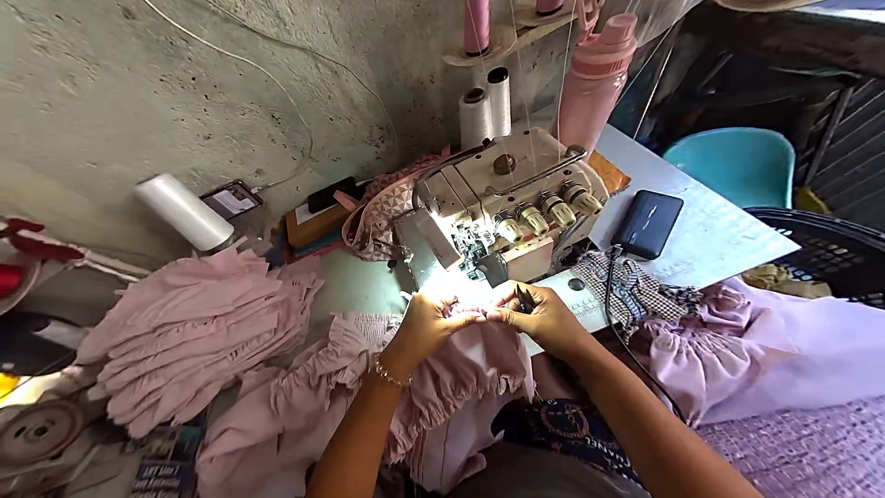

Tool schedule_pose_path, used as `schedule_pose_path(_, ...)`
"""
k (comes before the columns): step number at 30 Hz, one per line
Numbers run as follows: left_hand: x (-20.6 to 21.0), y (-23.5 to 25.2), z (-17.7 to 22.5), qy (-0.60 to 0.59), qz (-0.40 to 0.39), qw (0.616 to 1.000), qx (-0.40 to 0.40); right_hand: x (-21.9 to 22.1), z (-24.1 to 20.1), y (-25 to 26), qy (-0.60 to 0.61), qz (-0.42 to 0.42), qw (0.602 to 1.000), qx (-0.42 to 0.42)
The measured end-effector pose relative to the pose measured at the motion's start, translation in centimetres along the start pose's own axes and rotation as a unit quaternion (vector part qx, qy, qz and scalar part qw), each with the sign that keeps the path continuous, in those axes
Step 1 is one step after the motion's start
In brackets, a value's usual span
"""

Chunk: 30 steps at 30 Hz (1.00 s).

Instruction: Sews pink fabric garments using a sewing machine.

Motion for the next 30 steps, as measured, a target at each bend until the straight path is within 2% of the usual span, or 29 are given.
schedule_pose_path(4,0.1,0.0,0.0,0.013,0.003,1.000,-0.007,-0.5,-0.7,-0.3,-0.006,0.067,0.997,-0.042)
schedule_pose_path(8,0.0,0.0,-0.1,-0.004,0.031,0.999,-0.012,-0.4,-0.6,-0.2,0.008,0.065,0.998,-0.017)
schedule_pose_path(12,0.2,-0.1,-0.4,-0.026,0.042,0.999,-0.017,-0.1,-0.4,-0.3,0.029,0.103,0.994,-0.032)
schedule_pose_path(18,0.3,-0.1,-0.1,0.002,0.051,0.999,-0.015,0.2,-0.1,0.0,-0.066,0.068,0.995,-0.002)
schedule_pose_path(23,-0.3,-0.6,0.8,0.020,0.072,0.995,-0.064,-0.1,-0.9,-0.2,-0.047,0.121,0.991,-0.043)
schedule_pose_path(26,-0.3,-0.7,1.6,0.082,0.101,0.988,-0.076,0.1,-1.3,0.1,-0.120,0.134,0.982,-0.061)
schedule_pose_path(30,0.8,-0.8,1.0,0.183,0.185,0.962,-0.079,0.6,-1.3,0.6,-0.288,0.166,0.937,-0.105)
Point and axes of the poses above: each hand's wrist, its own y-axis towards the middle knuckle, its own x-axis out of the palm, z = x × y, the point moved 7 cm from there along y, towards the middle knuckle, and after that the axes turned 1 degree about z, right-handed, at the moved point
